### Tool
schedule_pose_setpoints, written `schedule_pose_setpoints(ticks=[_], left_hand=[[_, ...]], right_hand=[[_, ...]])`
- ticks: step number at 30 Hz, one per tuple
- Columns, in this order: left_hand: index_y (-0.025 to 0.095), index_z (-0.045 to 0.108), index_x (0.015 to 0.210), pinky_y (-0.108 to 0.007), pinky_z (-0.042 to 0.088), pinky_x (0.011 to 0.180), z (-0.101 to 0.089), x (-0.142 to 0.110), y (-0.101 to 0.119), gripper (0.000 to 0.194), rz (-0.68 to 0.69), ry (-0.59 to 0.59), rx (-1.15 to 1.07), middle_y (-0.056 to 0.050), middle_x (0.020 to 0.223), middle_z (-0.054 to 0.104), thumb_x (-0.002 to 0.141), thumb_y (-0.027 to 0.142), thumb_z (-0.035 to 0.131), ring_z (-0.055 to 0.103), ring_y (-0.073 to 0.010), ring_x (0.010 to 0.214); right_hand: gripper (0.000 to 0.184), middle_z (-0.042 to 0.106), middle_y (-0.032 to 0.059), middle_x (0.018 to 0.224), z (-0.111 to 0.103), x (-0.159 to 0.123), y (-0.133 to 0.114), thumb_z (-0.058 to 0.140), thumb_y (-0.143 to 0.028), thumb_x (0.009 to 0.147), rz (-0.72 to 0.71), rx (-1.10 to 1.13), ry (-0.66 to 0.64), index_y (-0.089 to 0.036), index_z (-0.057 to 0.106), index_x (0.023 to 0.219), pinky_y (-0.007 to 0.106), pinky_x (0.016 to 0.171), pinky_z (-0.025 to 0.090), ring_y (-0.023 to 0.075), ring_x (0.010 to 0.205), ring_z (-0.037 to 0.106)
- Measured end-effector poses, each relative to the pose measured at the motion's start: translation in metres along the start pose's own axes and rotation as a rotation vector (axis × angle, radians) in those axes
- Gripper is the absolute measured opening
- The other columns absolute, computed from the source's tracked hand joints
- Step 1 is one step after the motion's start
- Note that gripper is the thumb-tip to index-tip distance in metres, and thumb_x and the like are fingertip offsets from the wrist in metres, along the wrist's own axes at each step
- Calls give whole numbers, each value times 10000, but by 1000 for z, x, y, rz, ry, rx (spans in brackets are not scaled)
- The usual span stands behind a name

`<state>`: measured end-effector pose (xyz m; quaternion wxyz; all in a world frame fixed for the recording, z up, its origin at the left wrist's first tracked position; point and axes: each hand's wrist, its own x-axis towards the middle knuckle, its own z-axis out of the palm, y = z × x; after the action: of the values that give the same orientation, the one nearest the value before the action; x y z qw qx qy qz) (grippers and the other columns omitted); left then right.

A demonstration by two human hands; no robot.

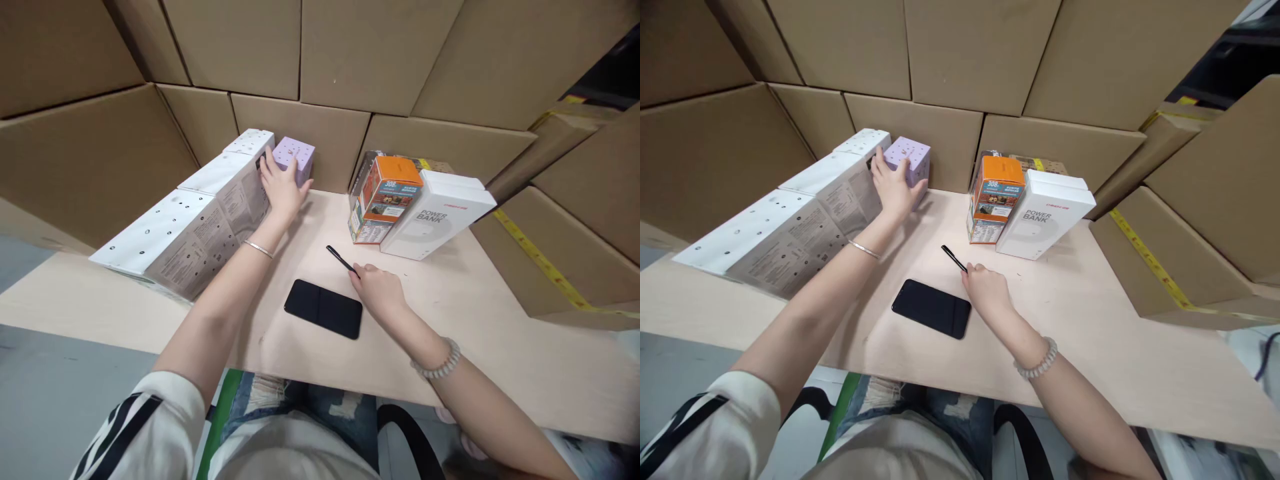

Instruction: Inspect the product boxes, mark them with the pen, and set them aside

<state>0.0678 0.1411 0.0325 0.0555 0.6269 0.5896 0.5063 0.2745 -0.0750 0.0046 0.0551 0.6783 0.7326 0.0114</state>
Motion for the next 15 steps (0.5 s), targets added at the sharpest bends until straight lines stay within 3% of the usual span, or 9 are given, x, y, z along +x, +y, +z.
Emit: schedule_pose_setpoints(ticks=[6, 9, 12, 15], left_hand=[[252, 714, 1380, -621, 191, 1401, -1, -22, 19, 551, 113, -146, 65, -163, 1806, 308, 851, 308, 858, 283, -470, 1665], [240, 730, 1351, -639, 202, 1387, -6, -33, 18, 583, 184, -141, 20, -182, 1748, 354, 807, 367, 893, 279, -496, 1640], [232, 747, 1318, -633, 229, 1376, -23, -44, 17, 595, 247, -70, -55, -187, 1646, 423, 798, 469, 913, 307, -487, 1612], [266, 759, 1284, -581, 292, 1360, -54, -52, 20, 595, 294, -43, -170, -150, 1492, 517, 819, 613, 891, 425, -425, 1535]], right_hand=[[407, 836, 170, 1185, -1, -2, -1, 437, -296, 1161, 0, 11, -9, -145, 788, 1300, 347, 708, 562, 311, 992, 860], [414, 829, 188, 1216, -2, -5, -1, 427, -282, 1161, -4, 24, -16, -142, 768, 1350, 346, 705, 558, 313, 991, 858], [430, 830, 208, 1197, -1, -7, -2, 410, -268, 1160, -4, 46, -19, -119, 761, 1359, 348, 723, 559, 325, 1012, 853], [436, 833, 215, 1190, 1, -6, 1, 450, -333, 1154, -4, 87, -15, -108, 766, 1354, 376, 804, 584, 350, 1068, 839]])
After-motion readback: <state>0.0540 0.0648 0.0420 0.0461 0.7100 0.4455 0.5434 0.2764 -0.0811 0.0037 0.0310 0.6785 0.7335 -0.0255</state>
